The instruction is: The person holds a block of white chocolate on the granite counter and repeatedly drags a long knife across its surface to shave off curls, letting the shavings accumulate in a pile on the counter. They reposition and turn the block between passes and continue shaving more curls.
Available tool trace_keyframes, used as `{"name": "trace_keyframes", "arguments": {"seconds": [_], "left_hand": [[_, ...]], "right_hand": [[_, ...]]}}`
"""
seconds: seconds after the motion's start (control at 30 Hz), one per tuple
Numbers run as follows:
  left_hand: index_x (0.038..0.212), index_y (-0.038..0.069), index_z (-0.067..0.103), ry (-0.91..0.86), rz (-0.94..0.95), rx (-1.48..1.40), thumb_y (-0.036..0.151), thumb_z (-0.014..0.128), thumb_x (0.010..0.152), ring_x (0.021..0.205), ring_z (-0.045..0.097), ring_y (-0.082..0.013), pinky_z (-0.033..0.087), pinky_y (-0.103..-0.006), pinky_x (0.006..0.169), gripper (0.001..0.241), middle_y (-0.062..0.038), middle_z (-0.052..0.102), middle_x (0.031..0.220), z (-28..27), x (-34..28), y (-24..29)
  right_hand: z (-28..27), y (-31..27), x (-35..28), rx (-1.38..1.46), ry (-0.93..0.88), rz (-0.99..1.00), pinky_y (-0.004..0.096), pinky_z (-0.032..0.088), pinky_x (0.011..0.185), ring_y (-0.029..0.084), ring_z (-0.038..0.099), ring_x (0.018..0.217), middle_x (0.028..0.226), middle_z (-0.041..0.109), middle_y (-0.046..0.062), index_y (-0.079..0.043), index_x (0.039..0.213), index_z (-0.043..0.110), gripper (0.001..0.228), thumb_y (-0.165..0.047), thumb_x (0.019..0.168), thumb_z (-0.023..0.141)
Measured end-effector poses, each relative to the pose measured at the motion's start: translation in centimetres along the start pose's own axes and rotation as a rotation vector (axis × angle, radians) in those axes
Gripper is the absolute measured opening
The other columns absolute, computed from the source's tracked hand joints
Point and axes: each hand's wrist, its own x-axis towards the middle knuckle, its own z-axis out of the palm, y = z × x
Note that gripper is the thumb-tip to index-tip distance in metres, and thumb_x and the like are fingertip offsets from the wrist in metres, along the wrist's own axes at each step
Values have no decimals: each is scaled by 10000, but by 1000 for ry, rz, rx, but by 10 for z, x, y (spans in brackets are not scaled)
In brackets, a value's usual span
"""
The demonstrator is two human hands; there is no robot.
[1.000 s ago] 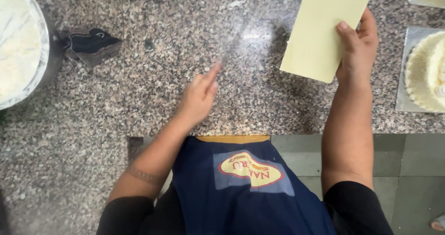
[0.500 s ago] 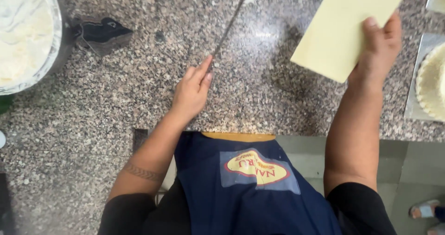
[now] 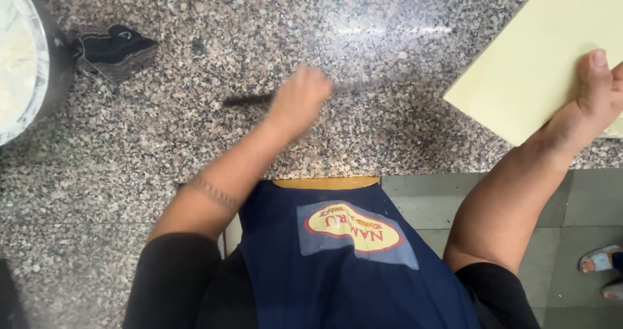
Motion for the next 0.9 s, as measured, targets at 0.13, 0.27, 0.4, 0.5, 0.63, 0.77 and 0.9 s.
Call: {"name": "trace_keyframes", "arguments": {"seconds": [0.13, 0.27, 0.4, 0.5, 0.63, 0.77, 0.9], "left_hand": [[1033, 91, 710, 161, -199, 79, -22, 597, 846, 1005, 595, -311, 541, -416, 792, 246, -119, 629, 1047, -19, 37, -43], [1136, 89, 721, 285, -190, -152, 79, 625, 970, 1045, 600, -327, 524, -456, 825, 192, -114, 630, 1081, -45, 28, -40], [1107, 79, 707, -10, -349, -220, 153, 595, 1016, 1024, 616, -321, 513, -488, 825, 162, -116, 628, 1072, -50, 7, -31], [1121, 77, 711, 31, -335, -166, 167, 627, 1013, 1032, 615, -340, 514, -495, 860, 164, -123, 637, 1071, -48, -15, -23], [1124, 88, 710, 172, -247, -117, 96, 614, 972, 1097, 619, -337, 529, -475, 888, 179, -121, 639, 1133, -44, -44, -22], [1133, 100, 715, 195, -403, -142, 142, 630, 970, 1076, 612, -354, 521, -489, 862, 189, -136, 638, 1105, -53, -62, -24], [1162, 89, 709, 267, -568, -298, 197, 623, 1012, 1050, 628, -364, 520, -486, 870, 204, -130, 644, 1104, -39, -85, -40]], "right_hand": [[-2, -8, -14, 46, 15, -8, 445, 630, 983, 335, 728, 1063, 1255, 675, 284, 122, 1482, 528, 390, -28, 1131, 606], [8, -17, -25, 3, -18, 16, 385, 605, 1031, 273, 715, 1120, 1308, 688, 206, 64, 1572, 492, 489, -23, 1107, 613], [13, 4, -22, -56, -114, 74, 393, 630, 1030, 233, 716, 1117, 1288, 717, 173, 48, 1576, 545, 511, -2, 1080, 656], [61, -20, -21, 50, -134, 214, 346, 587, 1063, 202, 714, 1147, 1299, 708, 149, 35, 1504, 563, 495, 9, 1018, 654], [76, -16, -13, 77, -335, 236, 333, 570, 1094, 190, 698, 1196, 1359, 691, 144, 47, 1496, 552, 421, 25, 1087, 649], [113, -27, 1, -263, -697, 336, 319, 541, 1009, 167, 663, 1151, 1294, 686, 126, -20, 1527, 554, 482, -46, 1054, 646], [186, -46, 12, -1054, -1220, 409, 407, 545, 932, 240, 715, 1025, 1209, 744, 66, -337, 1498, 555, 581, -278, 933, 681]]}}
